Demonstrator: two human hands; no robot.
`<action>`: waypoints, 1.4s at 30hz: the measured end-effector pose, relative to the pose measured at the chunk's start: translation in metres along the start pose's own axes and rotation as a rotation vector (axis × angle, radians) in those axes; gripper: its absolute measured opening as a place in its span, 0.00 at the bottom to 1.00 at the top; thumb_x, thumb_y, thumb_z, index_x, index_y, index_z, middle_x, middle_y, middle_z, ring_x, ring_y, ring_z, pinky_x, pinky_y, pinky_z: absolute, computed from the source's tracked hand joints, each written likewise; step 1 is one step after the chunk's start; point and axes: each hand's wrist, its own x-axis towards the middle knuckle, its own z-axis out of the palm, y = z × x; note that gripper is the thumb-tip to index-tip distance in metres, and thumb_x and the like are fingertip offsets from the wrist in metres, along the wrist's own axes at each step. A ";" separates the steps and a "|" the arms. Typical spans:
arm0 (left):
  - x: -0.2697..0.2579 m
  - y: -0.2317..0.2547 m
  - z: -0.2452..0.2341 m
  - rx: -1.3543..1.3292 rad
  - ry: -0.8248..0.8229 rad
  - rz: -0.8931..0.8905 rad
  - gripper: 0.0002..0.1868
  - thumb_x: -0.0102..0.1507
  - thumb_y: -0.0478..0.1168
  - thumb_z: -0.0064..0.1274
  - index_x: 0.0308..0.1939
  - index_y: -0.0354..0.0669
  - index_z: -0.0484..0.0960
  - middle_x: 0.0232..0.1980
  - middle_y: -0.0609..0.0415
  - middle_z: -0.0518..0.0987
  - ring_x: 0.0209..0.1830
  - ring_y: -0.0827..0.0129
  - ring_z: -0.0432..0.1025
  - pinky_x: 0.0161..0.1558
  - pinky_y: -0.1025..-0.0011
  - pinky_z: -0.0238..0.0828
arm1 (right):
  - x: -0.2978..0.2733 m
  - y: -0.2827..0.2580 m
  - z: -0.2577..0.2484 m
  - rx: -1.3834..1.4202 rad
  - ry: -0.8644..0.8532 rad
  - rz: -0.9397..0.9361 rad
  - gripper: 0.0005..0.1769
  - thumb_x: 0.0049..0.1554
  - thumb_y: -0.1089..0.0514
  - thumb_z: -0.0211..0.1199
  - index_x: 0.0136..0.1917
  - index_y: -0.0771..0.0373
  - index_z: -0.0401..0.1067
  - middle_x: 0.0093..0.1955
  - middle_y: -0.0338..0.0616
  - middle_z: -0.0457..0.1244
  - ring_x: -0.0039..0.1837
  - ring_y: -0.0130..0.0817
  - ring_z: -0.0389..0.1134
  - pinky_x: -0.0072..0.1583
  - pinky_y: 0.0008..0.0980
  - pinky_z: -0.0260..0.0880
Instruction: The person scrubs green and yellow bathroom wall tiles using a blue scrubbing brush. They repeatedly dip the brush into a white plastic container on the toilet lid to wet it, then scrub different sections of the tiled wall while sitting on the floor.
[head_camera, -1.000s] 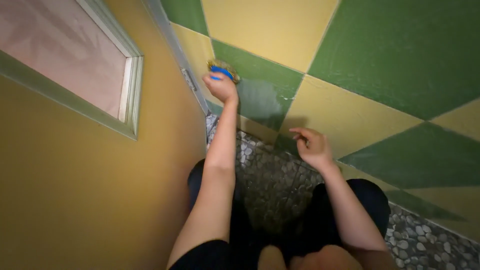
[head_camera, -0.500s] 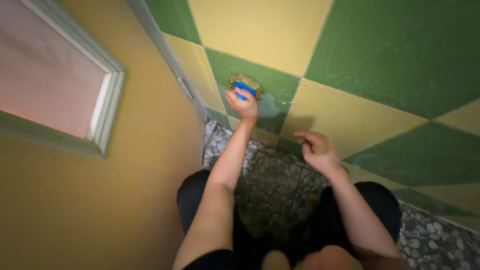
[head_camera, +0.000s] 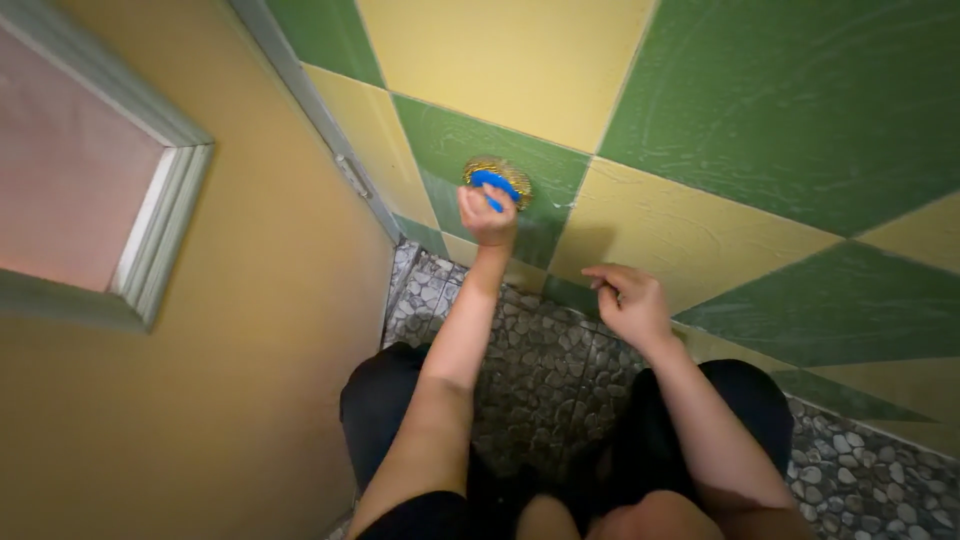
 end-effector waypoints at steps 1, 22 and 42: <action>-0.002 0.000 0.001 -0.011 0.069 -0.026 0.06 0.65 0.31 0.48 0.36 0.37 0.66 0.35 0.39 0.66 0.34 0.42 0.65 0.35 0.47 0.64 | 0.001 0.003 0.000 0.008 0.013 0.006 0.18 0.52 0.67 0.55 0.52 0.58 0.80 0.43 0.46 0.71 0.46 0.41 0.74 0.50 0.37 0.74; -0.114 -0.009 -0.006 0.130 -0.064 -0.566 0.08 0.68 0.35 0.43 0.38 0.31 0.69 0.38 0.30 0.71 0.41 0.32 0.68 0.44 0.44 0.64 | -0.008 0.009 0.002 -0.005 0.147 -0.163 0.14 0.51 0.70 0.56 0.43 0.60 0.81 0.37 0.44 0.70 0.41 0.39 0.73 0.49 0.37 0.72; -0.188 -0.027 0.017 0.430 -0.048 -1.214 0.13 0.61 0.41 0.52 0.42 0.33 0.75 0.36 0.34 0.79 0.34 0.39 0.74 0.39 0.48 0.71 | -0.004 0.004 -0.009 -0.060 0.149 -0.304 0.12 0.51 0.73 0.57 0.41 0.61 0.78 0.36 0.45 0.68 0.41 0.41 0.72 0.49 0.39 0.71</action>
